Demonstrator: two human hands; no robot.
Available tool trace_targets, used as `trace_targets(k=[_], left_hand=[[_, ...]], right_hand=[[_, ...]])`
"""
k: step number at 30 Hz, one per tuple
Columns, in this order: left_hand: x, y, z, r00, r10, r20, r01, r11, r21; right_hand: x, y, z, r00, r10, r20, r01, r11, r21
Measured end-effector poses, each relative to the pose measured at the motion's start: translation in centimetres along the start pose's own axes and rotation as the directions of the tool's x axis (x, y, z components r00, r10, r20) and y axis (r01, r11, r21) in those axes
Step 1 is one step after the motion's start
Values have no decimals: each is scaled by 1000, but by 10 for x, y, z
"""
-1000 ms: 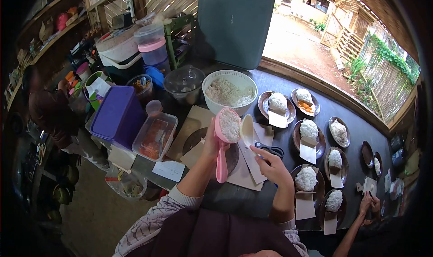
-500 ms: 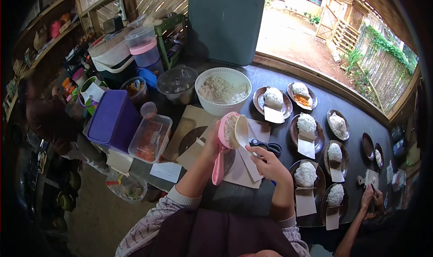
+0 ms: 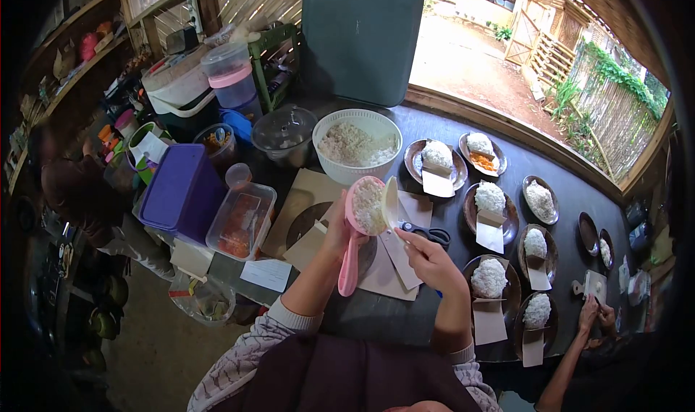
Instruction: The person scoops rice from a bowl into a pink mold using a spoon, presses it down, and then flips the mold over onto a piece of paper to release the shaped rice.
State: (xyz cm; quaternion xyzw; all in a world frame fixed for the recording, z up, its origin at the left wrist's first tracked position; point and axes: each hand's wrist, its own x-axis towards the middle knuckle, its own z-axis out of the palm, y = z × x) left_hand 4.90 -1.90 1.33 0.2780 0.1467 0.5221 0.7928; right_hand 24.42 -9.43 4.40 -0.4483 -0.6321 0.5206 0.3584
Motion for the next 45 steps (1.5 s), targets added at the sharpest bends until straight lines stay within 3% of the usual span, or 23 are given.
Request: trace_targets(k=[2, 6, 8, 11, 17, 19, 24, 27, 29, 33, 35, 36, 38, 40, 41, 43, 44, 45], left_hand=[[0, -3, -1, 1000, -13, 15, 14, 1000, -4], [1, -7, -6, 998, -56, 28, 54, 997, 56], [1, -4, -4, 997, -75, 33, 72, 994, 86], [2, -1, -1, 996, -79, -41, 82, 992, 97], [-1, -1, 4, 994, -96, -50, 103, 979, 178], [0, -2, -3, 992, -122, 39, 113, 974, 194], [3, -5, -11, 992, -128, 16, 120, 965, 233], [4, -3, -14, 988, -141, 67, 127, 975, 185], [4, 0, -12, 986, -141, 90, 128, 983, 132], [3, 4, -5, 992, -103, 72, 103, 995, 7], [3, 2, -6, 995, -89, 41, 89, 996, -15], [6, -3, -7, 996, -94, -8, 94, 996, 6], [8, -5, -12, 994, -98, -55, 100, 995, 28], [3, 3, -10, 960, -147, 236, 171, 982, -82], [3, 3, -5, 961, -148, 235, 171, 982, -81], [-5, 11, 29, 979, -119, -164, 124, 992, 22], [-4, 11, 22, 979, -118, -163, 124, 992, 23], [-2, 11, 9, 991, -121, -49, 122, 993, 6]], right_hand=[[1, 1, 6, 987, -131, -95, 102, 959, -263], [-2, -4, 8, 982, -133, -132, 88, 949, -301], [-3, -11, 6, 986, 43, -161, -78, 973, -216], [-8, -21, 5, 972, 171, -162, -189, 977, -98], [-7, -15, 15, 986, -3, -169, -50, 949, -312], [-8, -15, 13, 988, -11, -156, -41, 943, -329], [-10, -18, 12, 989, 5, -149, -54, 945, -323], [-7, -21, 6, 983, 133, -130, -160, 962, -223], [-7, -24, -6, 960, 276, 50, -280, 928, 247], [-13, -22, -11, 969, 229, 89, -246, 888, 389], [-13, -17, 0, 990, 141, 5, -141, 989, 39], [-12, -14, 7, 990, 142, 7, -142, 989, 38], [-10, -9, 17, 987, -142, -79, 98, 908, -407], [-10, -8, 11, 995, -79, -66, 48, 922, -385], [-9, -9, 6, 999, -26, -35, 16, 961, -276], [-11, -13, -1, 1000, 21, 0, -21, 986, -163], [-13, -18, -4, 995, 97, 23, -96, 994, -52], [-13, -20, -6, 984, 170, 56, -173, 983, 55]])
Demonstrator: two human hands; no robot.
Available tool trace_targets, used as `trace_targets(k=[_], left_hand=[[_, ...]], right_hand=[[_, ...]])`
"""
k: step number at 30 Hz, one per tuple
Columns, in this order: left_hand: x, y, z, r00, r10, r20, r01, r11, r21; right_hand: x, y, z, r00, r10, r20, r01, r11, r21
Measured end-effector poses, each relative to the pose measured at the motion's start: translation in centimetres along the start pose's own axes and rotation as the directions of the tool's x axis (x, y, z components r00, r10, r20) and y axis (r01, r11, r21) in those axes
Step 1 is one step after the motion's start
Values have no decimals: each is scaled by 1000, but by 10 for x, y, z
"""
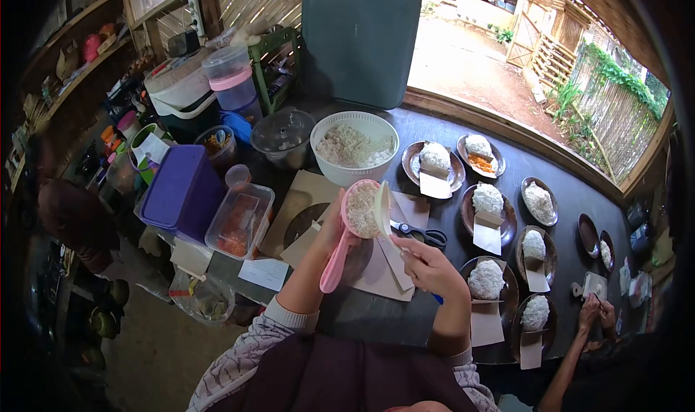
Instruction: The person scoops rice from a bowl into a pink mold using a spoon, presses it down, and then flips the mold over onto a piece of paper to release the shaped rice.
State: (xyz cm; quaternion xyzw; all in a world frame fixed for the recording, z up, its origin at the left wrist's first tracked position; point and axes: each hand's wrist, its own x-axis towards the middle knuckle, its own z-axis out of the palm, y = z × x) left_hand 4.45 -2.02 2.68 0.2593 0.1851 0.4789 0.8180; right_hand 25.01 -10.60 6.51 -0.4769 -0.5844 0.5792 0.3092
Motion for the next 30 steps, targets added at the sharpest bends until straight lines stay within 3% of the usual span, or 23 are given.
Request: trace_targets(k=[1, 2, 3, 4, 7, 11, 13, 14, 16, 17, 19, 20, 23, 24, 25, 27, 29, 30], left_hand=[[3, -1, -9, 994, 3, 114, -1, 1000, -19], [6, -3, -16, 994, 8, 112, -5, 1000, -23], [8, -6, -21, 993, 4, 115, -2, 1000, -19], [8, -7, -22, 993, 0, 118, 2, 1000, -12], [6, -10, -15, 998, -23, 60, 25, 999, -40], [3, -8, -8, 994, -28, 104, 28, 1000, 3], [-3, -4, 8, 998, -59, -15, 58, 996, -61], [-3, -4, 9, 998, -58, -15, 57, 996, -62], [-4, -5, 9, 1000, -15, 1, 15, 999, -48], [-2, -9, 3, 1000, -12, -1, 12, 999, -52], [5, -16, -8, 998, -47, 50, 44, 998, 53], [8, -18, -14, 998, -46, 53, 43, 998, 55], [5, -13, -15, 999, -47, 1, 47, 993, 107], [5, -11, -15, 997, -43, 65, 36, 994, 103], [4, -10, -13, 991, -38, 130, 26, 995, 98], [2, -10, -1, 997, -11, 78, 6, 998, 62], [2, -11, -1, 1000, 17, 20, -17, 1000, 22], [4, -14, -9, 999, 8, 37, -8, 1000, 23]], right_hand=[[2, 5, 3, 1000, 0, 2, 0, 1000, -4], [6, 15, 11, 974, -217, -64, 194, 948, -253], [9, 20, 20, 899, -432, -71, 345, 800, -491], [0, -5, 31, 958, -263, -114, 174, 851, -496], [1, -5, 32, 951, -283, -125, 191, 855, -481], [5, 8, 19, 947, -303, -106, 228, 867, -442], [5, 11, 7, 979, -195, -49, 183, 964, -191], [3, 8, 5, 979, -196, -48, 183, 964, -192], [-3, -2, 3, 995, -47, -88, 49, 999, 22], [-1, 3, 8, 995, -44, -84, 46, 999, 18], [8, 12, 25, 904, -396, -160, 291, 845, -448], [6, 9, 26, 930, -328, -165, 210, 844, -493], [12, 20, 21, 912, -392, -123, 311, 855, -415], [10, 17, 18, 912, -391, -123, 311, 855, -415], [7, 10, 15, 946, -309, -96, 261, 904, -339], [-1, -2, 8, 971, -230, -62, 206, 942, -263], [-6, -8, 4, 996, -42, -79, 46, 998, 49], [-3, -4, 6, 987, -100, -127, 89, 992, -94]])
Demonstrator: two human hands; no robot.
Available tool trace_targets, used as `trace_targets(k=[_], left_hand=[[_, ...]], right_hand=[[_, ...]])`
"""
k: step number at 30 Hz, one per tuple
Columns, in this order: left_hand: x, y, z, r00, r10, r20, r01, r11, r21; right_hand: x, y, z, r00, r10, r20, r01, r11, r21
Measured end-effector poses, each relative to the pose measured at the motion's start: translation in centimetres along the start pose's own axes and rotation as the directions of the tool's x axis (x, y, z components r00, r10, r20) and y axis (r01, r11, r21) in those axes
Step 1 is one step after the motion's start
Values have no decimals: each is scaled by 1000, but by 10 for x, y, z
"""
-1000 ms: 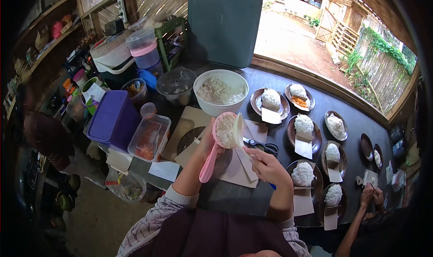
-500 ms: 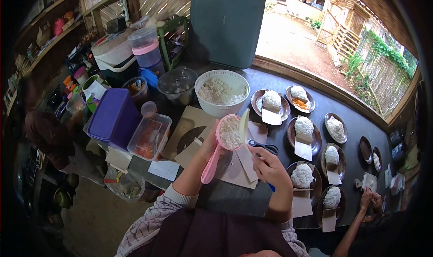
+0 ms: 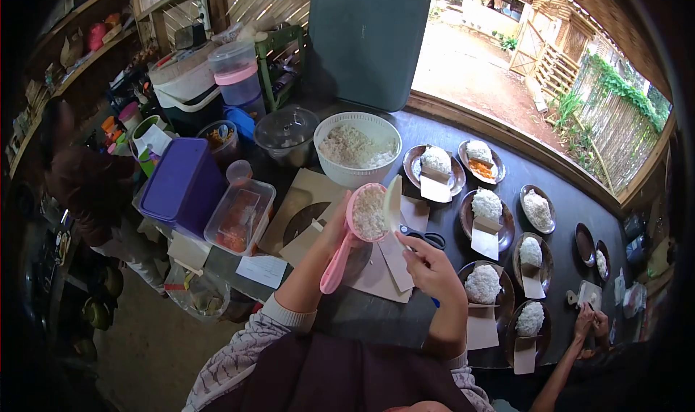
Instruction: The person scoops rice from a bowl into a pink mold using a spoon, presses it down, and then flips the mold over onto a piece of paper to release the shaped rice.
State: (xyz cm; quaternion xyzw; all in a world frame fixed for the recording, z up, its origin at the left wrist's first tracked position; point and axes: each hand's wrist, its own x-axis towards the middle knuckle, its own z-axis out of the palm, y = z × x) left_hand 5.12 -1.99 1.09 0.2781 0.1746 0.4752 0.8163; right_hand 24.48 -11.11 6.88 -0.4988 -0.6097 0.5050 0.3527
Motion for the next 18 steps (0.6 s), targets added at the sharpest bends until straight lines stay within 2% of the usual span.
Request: trace_targets(k=[1, 2, 3, 4, 5, 6, 7, 8, 10, 11, 13, 15, 16, 17, 18], left_hand=[[3, -3, -9, 1000, -9, 17, 9, 1000, 0], [6, -2, -21, 1000, -7, 17, 7, 1000, -1], [6, 5, -28, 983, -33, 181, 26, 999, 40], [5, 7, -32, 939, -65, 339, 40, 996, 82], [6, 2, -32, 938, -67, 339, 42, 996, 81], [1, 4, -10, 992, -32, 125, 16, 992, 128], [-2, 5, 1, 996, 16, -93, 1, 984, 180], [-2, 5, -1, 996, 16, -93, 1, 984, 181], [-3, 9, -3, 998, -28, 57, 21, 992, 122], [-3, 9, -1, 998, -26, 58, 19, 992, 121], [-11, 17, 16, 999, 2, -45, -1, 1000, 18], [-8, 17, 10, 999, 26, -34, -27, 999, -27], [-7, 16, 5, 999, 47, -22, -49, 996, -70], [-4, 15, -2, 999, 47, -25, -49, 996, -70], [-3, 14, -6, 999, 40, 14, -39, 996, -81]], right_hand=[[3, 7, 6, 1000, 1, 3, -1, 1000, -2], [7, 14, 14, 991, -126, -46, 118, 982, -150], [10, 18, 19, 963, -257, -78, 224, 928, -298], [11, 18, 20, 959, -271, -80, 235, 922, -309], [10, 14, 20, 960, -269, -82, 232, 922, -309], [9, 9, 20, 980, -185, -73, 159, 950, -267], [9, 5, 19, 993, -100, -60, 84, 971, -225], [9, 7, 16, 993, -100, -60, 84, 971, -224], [11, 11, 6, 999, 9, 31, -10, 999, 44], [9, 7, 4, 999, 8, 31, -10, 999, 43], [1, -7, 1, 998, 55, 18, -58, 967, 246], [2, 5, 5, 997, 63, 40, -69, 976, 206], [3, 8, 14, 999, -53, -1, 52, 994, -100], [4, 8, 23, 985, -175, -6, 158, 904, -398], [4, 0, 29, 992, -117, -37, 98, 936, -337]])
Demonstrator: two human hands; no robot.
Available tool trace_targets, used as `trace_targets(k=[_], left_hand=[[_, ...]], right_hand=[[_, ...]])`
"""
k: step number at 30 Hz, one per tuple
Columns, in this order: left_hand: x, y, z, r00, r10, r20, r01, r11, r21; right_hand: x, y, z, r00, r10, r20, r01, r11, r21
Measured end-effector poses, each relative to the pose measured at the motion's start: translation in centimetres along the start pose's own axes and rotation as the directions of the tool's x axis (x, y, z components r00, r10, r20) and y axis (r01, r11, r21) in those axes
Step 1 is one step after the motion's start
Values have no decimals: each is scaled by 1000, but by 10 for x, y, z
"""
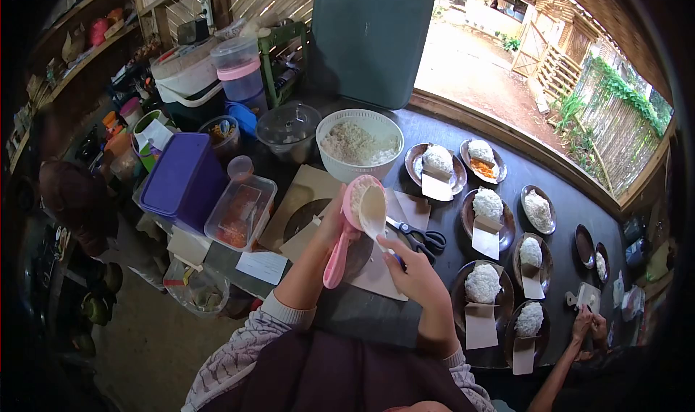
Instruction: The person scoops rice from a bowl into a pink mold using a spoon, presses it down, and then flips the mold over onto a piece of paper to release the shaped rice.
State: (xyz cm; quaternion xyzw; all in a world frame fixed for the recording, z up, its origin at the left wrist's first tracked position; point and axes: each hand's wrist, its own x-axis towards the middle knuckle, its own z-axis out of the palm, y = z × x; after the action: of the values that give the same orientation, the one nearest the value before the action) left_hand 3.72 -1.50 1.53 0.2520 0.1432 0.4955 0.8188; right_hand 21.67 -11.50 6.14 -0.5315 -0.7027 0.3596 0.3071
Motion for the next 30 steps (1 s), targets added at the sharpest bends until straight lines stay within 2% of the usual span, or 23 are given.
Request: trace_targets(k=[2, 4, 6, 7, 9, 11, 13, 15, 17, 19, 20, 21, 22, 23, 24, 25, 26, 27, 28, 29, 30], left_hand=[[1, -1, -6, 999, -12, 38, 13, 1000, -11], [0, 2, 1, 999, 33, -6, -33, 999, 8], [0, 4, 3, 999, 40, -20, -41, 999, -4], [0, 4, 3, 998, 44, -34, -45, 999, -14], [-2, 2, 1, 1000, 24, -15, -24, 999, 22], [-2, 1, 2, 1000, 2, 8, -2, 998, 61], [-4, 1, 3, 1000, -14, 19, 14, 1000, -10], [-3, 1, 4, 1000, 0, -22, 0, 1000, -11], [-2, -1, 4, 998, 11, -63, -11, 1000, -11], [-2, -1, 4, 999, -16, 28, 16, 1000, -4], [-2, -1, 6, 999, -18, 32, 18, 1000, 2], [-5, 0, 13, 1000, -3, -21, 3, 1000, -5], [-6, 1, 18, 997, 12, -73, -13, 1000, -11], [-3, 0, 13, 998, 10, -70, -11, 1000, -8], [0, 0, 8, 1000, -1, 9, 1, 999, -50], [0, -1, 4, 996, -11, 87, 19, 996, -91], [0, -3, 1, 996, -19, 92, 27, 996, -85], [-3, -3, 4, 999, -20, 27, 22, 994, -107], [-2, -2, 9, 999, -24, -30, 20, 993, -121], [-2, -2, 9, 999, -27, -23, 24, 993, -114], [-2, -1, 9, 999, -18, -38, 14, 995, -102]], right_hand=[[1, 1, -2, 1000, -13, -16, 13, 1000, 10], [4, 3, -1, 999, -30, -29, 31, 999, 17], [8, 7, 3, 965, -89, -248, 107, 993, 58], [9, 8, 5, 965, -90, -246, 107, 993, 57], [10, 10, 7, 976, 6, -216, -10, 1000, -19], [11, 17, 3, 976, -31, -214, 31, 1000, -2], [11, 17, 0, 976, -68, -207, 72, 997, 13], [12, 12, -1, 940, 75, -332, -13, 983, 185], [11, 15, 0, 949, 68, -307, -23, 989, 146], [11, 19, 4, 979, -63, -196, 63, 998, -4], [11, 17, 2, 976, -14, -216, 39, 993, 111], [10, 14, 1, 975, -16, -221, 41, 993, 112], [9, 11, 0, 957, -20, -291, 60, 990, 130], [9, 9, 0, 933, -21, -359, 78, 986, 147], [9, 10, 1, 931, -20, -365, 79, 986, 149], [10, 12, 3, 958, -20, -287, 39, 997, 59], [9, 12, 5, 978, -12, -210, 5, 999, -33], [9, 10, 6, 975, -10, -221, 4, 1000, -29], [8, 7, 4, 949, -114, -293, 121, 993, 7], [9, 4, 4, 911, -212, -355, 238, 971, 30], [11, 6, 6, 870, -259, -420, 311, 948, 60]])
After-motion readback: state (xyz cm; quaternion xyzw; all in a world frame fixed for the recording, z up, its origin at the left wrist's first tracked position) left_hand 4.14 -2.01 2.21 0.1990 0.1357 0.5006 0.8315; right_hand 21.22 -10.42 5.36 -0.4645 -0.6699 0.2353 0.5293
